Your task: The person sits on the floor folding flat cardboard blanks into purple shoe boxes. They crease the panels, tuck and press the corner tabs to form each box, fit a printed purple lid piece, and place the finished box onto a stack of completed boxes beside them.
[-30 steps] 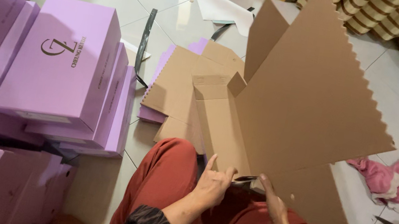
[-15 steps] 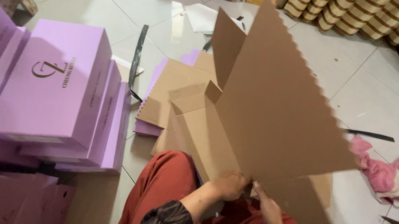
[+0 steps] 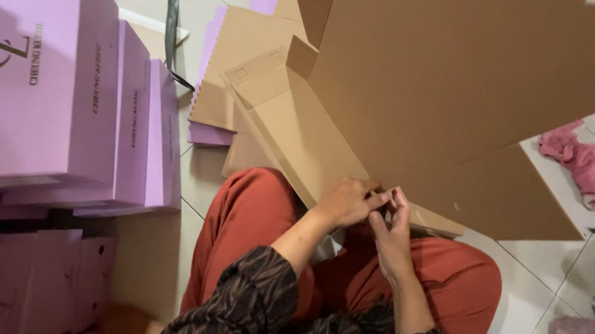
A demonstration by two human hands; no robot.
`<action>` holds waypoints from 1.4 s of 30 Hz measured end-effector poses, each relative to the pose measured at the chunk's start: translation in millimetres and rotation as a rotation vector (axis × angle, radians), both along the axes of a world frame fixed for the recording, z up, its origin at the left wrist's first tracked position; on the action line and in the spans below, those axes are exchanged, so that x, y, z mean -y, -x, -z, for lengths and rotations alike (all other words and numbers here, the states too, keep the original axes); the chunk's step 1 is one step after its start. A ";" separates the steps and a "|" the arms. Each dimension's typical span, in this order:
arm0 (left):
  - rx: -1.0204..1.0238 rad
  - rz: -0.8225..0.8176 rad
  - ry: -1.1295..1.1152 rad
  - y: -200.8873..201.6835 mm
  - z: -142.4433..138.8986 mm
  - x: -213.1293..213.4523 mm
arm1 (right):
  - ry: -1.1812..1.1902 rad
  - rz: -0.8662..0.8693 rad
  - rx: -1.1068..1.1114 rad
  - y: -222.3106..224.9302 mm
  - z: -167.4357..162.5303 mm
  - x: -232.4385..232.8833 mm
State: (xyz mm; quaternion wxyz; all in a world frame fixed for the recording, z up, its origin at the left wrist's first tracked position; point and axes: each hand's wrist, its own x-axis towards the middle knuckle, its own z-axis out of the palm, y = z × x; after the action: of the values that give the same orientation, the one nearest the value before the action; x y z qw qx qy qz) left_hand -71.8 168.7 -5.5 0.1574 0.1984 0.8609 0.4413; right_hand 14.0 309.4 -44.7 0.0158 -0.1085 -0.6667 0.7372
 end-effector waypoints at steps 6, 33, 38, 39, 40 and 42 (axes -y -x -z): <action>0.457 -0.082 -0.278 10.5 7.0 0.3 | -0.025 0.093 -0.002 7.8 7.0 13.7; -0.096 -0.141 -0.165 9.0 23.0 -5.5 | 0.220 0.248 0.291 5.6 -2.1 18.5; 0.071 -0.147 -0.119 10.8 18.0 -3.8 | -0.056 0.282 0.363 6.1 -14.0 14.3; 0.117 -0.152 -0.107 11.8 16.0 -3.5 | -0.051 0.295 0.363 6.1 -14.5 14.0; 0.166 -0.155 -0.094 11.8 13.8 -3.2 | -0.046 0.310 0.366 5.0 -13.7 14.1; 0.191 -0.159 -0.057 11.4 8.7 -2.4 | 0.020 0.334 0.354 2.5 -9.4 13.3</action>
State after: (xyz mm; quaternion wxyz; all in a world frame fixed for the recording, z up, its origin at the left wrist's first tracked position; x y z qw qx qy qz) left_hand -83.2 171.1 -14.2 0.1973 0.0910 0.8422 0.4935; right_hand 11.5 296.1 -35.3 0.0192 -0.3448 -0.6246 0.7004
